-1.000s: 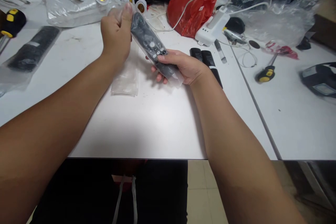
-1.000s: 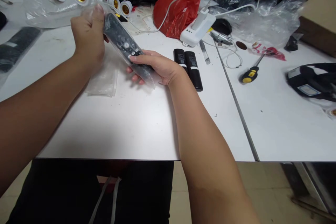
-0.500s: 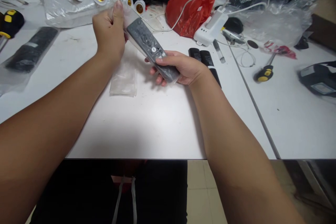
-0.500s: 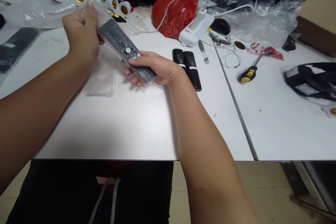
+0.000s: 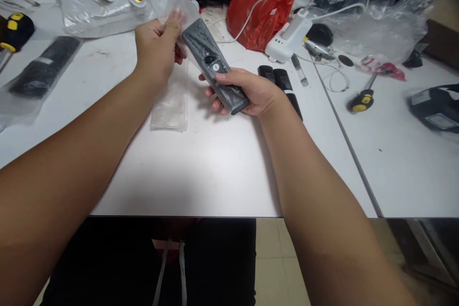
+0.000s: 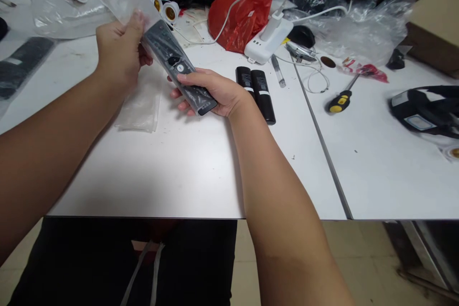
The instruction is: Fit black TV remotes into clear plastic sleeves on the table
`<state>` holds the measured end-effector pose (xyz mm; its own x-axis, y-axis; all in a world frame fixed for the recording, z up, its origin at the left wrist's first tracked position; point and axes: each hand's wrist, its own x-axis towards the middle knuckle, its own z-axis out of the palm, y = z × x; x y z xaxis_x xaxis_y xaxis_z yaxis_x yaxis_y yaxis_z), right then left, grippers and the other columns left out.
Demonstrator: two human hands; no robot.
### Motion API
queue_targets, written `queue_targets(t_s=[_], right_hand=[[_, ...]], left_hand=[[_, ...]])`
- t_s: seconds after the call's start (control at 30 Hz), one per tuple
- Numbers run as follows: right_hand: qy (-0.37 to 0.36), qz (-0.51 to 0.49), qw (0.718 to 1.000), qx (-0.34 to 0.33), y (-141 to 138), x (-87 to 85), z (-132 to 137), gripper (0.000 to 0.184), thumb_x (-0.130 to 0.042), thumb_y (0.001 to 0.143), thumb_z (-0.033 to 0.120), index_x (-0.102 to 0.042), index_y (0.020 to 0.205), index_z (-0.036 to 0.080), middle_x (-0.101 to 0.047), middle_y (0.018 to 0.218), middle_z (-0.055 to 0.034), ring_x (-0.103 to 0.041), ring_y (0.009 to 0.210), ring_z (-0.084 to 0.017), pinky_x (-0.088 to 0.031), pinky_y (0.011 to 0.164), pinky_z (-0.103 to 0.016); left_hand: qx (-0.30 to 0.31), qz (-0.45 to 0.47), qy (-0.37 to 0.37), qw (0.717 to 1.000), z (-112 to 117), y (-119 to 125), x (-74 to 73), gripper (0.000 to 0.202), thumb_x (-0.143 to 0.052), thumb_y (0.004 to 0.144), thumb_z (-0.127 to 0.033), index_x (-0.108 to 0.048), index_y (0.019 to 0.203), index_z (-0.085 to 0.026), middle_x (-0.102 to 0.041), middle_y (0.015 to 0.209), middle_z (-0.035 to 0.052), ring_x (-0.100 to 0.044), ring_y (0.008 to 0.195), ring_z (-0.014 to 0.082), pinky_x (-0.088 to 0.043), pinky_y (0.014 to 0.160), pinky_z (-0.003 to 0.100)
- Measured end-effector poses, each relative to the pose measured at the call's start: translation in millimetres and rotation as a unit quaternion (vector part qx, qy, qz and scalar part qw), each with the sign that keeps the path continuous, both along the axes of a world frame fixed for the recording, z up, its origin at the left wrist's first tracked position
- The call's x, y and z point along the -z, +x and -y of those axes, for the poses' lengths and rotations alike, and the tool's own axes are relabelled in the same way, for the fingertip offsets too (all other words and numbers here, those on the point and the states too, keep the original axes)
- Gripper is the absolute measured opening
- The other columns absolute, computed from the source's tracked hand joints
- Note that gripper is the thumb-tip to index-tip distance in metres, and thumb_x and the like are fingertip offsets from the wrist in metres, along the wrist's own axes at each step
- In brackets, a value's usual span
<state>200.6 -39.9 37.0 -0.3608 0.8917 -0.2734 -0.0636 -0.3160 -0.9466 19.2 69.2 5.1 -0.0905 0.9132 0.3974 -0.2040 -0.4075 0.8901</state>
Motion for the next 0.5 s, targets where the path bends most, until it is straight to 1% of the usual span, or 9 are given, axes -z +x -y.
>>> queue_targets(t_s=[0.07,0.13,0.23,0.3,0.37,0.43,0.5], right_hand=[[0.0,-0.005,1.0,-0.008,1.1,-0.1,0.0,0.029,-0.074,0.088,0.031,-0.063,0.11,0.015,-0.073,0.091,-0.0081,-0.073,0.065,-0.02,-0.057,0.047,-0.027],[-0.002,-0.013,1.0,-0.017,2.4,1.0,-0.6,0.028,-0.074,0.089,0.029,-0.063,0.11,0.015,-0.074,0.091,-0.0083,-0.073,0.065,-0.02,-0.056,0.044,-0.026],[-0.009,-0.028,0.999,-0.026,3.8,3.2,-2.0,0.025,-0.073,0.089,0.028,-0.063,0.109,0.015,-0.075,0.092,-0.009,-0.072,0.066,-0.019,-0.058,0.046,-0.025],[-0.015,-0.039,0.999,-0.03,4.3,4.1,-2.5,0.022,-0.07,0.092,0.026,-0.063,0.108,0.014,-0.075,0.092,-0.0093,-0.072,0.067,-0.018,-0.06,0.049,-0.025],[-0.019,-0.044,0.998,-0.035,4.1,4.2,-2.3,0.019,-0.067,0.094,0.025,-0.063,0.108,0.013,-0.074,0.092,-0.0095,-0.073,0.067,-0.018,-0.062,0.053,-0.025],[-0.021,-0.034,0.998,-0.04,3.3,3.8,-1.6,0.02,-0.067,0.095,0.025,-0.062,0.11,0.012,-0.074,0.094,-0.0101,-0.073,0.069,-0.018,-0.063,0.055,-0.026],[-0.017,-0.019,0.999,-0.037,2.2,3.3,-1.0,0.023,-0.071,0.093,0.026,-0.062,0.11,0.013,-0.075,0.096,-0.0104,-0.074,0.071,-0.018,-0.063,0.056,-0.026]], left_hand=[[0.009,0.014,-0.025,1.0,0.4,-1.3,-1.1,0.044,-0.069,0.092,-0.05,-0.059,0.06,-0.022,-0.053,0.056,0.0011,-0.046,0.045,0.0109,-0.033,0.041,0.026],[0.025,0.035,-0.037,0.998,1.3,-2.3,-2.2,0.037,-0.07,0.091,-0.046,-0.061,0.065,-0.021,-0.056,0.065,0.003,-0.052,0.052,0.0116,-0.039,0.044,0.025],[0.042,0.06,-0.036,0.997,4.1,-2.2,-5.4,0.032,-0.065,0.096,-0.036,-0.059,0.068,-0.02,-0.052,0.069,0.0031,-0.053,0.058,0.0118,-0.046,0.05,0.025],[0.06,0.104,-0.048,0.992,6.3,-1.6,-8.4,0.033,-0.062,0.099,-0.031,-0.055,0.069,-0.02,-0.049,0.07,0.0017,-0.053,0.06,0.0114,-0.05,0.053,0.025],[0.078,0.153,-0.066,0.983,7.3,-1.8,-10.9,0.032,-0.06,0.101,-0.027,-0.054,0.07,-0.018,-0.05,0.071,0.001,-0.054,0.062,0.0105,-0.052,0.056,0.025],[0.071,0.185,-0.081,0.977,6.4,-3.2,-12.1,0.033,-0.059,0.102,-0.025,-0.055,0.07,-0.018,-0.054,0.072,0.0013,-0.056,0.064,0.0104,-0.053,0.057,0.024],[0.054,0.186,-0.084,0.977,4.0,-5.1,-12.8,0.035,-0.058,0.103,-0.026,-0.058,0.068,-0.02,-0.059,0.072,0.0018,-0.059,0.065,0.012,-0.054,0.057,0.025]])
